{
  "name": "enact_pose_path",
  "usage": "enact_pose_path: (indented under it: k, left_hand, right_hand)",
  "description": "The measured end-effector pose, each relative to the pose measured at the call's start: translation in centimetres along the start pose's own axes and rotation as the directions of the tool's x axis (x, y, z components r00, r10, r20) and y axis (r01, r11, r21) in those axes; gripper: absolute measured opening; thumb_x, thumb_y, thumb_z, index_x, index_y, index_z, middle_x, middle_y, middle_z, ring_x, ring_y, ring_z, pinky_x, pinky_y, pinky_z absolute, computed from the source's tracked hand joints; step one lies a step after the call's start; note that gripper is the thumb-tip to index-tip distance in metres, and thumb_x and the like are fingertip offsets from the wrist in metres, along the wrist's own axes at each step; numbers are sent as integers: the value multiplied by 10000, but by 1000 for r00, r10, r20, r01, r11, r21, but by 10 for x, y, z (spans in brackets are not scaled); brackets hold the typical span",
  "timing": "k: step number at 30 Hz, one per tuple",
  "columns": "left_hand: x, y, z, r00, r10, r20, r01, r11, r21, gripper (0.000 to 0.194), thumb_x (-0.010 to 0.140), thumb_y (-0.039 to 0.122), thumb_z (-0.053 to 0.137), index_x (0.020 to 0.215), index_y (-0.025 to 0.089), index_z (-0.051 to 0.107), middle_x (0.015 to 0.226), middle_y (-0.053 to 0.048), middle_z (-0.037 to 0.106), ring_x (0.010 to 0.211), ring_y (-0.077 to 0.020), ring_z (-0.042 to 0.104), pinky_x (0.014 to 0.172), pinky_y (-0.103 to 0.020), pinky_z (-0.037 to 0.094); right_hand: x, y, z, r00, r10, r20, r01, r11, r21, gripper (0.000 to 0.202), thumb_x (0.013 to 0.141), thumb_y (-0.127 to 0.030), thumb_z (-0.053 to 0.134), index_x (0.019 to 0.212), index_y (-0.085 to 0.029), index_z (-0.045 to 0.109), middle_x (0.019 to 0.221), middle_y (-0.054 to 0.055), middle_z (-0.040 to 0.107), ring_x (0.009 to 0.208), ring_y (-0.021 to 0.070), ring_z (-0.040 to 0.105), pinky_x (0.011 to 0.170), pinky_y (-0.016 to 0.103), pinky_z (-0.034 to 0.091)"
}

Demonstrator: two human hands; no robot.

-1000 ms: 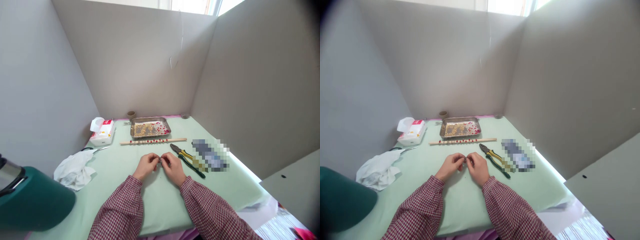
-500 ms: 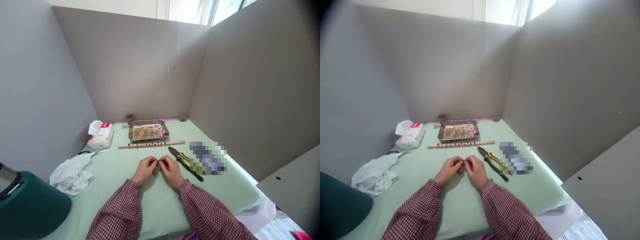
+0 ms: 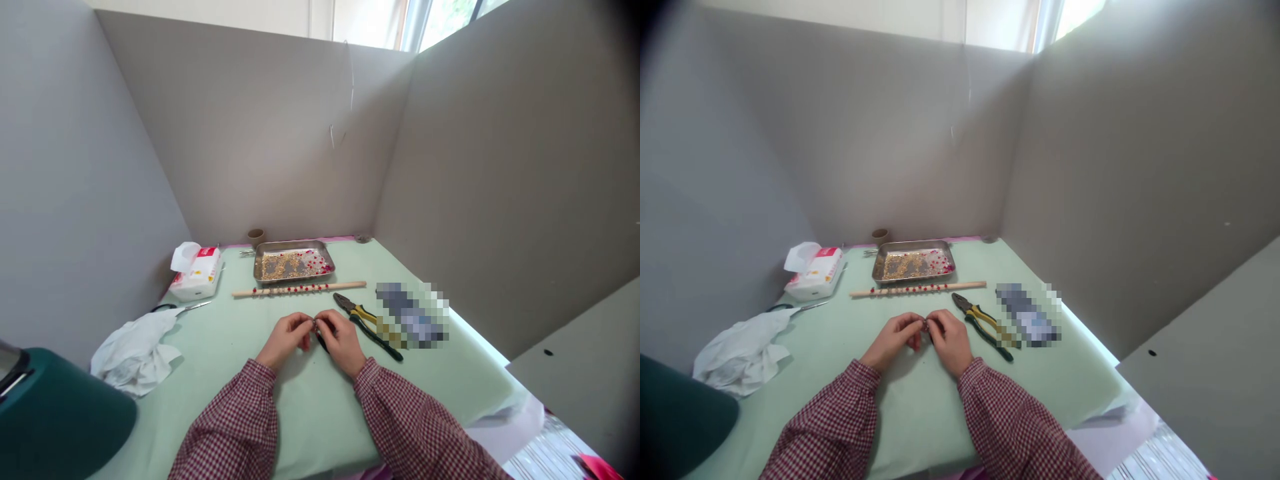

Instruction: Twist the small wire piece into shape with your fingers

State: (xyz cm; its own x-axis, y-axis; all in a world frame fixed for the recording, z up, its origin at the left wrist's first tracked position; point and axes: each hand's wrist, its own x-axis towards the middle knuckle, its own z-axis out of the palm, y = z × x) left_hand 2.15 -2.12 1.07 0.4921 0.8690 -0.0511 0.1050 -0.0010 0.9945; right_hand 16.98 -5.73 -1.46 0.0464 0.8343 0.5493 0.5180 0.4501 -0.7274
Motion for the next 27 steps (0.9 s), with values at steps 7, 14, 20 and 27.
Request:
enact_pose_path:
  k: [7, 14, 20, 27]
  left_hand:
    - [2, -5, -1, 997, -6, -72, 4, 1000, -25, 303, 738, 420, 609, 735, 118, 589, 490, 8, 532, 472, -104, 497, 506, -223, 362]
    - [2, -7, -3, 999, -37, -28, 32, 984, -175, 315, 729, 418, 631, 769, 109, 585, 566, 0, 545, 509, -90, 496, 538, -224, 397]
    - [1, -9, -2, 998, -49, 37, 57, 961, -272, 324, 735, 426, 634, 790, 109, 594, 588, 3, 532, 510, -80, 495, 537, -220, 417]
    - [1, -7, 0, 993, -67, 93, 97, 922, -375, 388, 692, 381, 688, 939, 87, 634, 636, -16, 549, 546, -95, 509, 563, -269, 471]
  right_hand:
    - [0, -2, 0, 999, -37, 23, 37, 999, -4, 157, 890, -230, 450, 907, -189, 600, 826, 47, 592, 747, 154, 551, 691, 277, 441]
    - [0, -5, 0, 995, -61, 81, 63, 998, -23, 141, 852, -233, 523, 975, -192, 577, 862, 47, 574, 701, 142, 534, 661, 270, 447]
    - [-1, -5, 0, 992, -94, 84, 101, 992, -76, 160, 865, -222, 500, 1000, -195, 582, 880, 56, 591, 797, 166, 558, 710, 286, 459]
    - [0, 3, 3, 997, -71, 34, 72, 997, -32, 206, 869, -206, 478, 1056, -201, 564, 915, 68, 579, 790, 177, 563, 714, 302, 468]
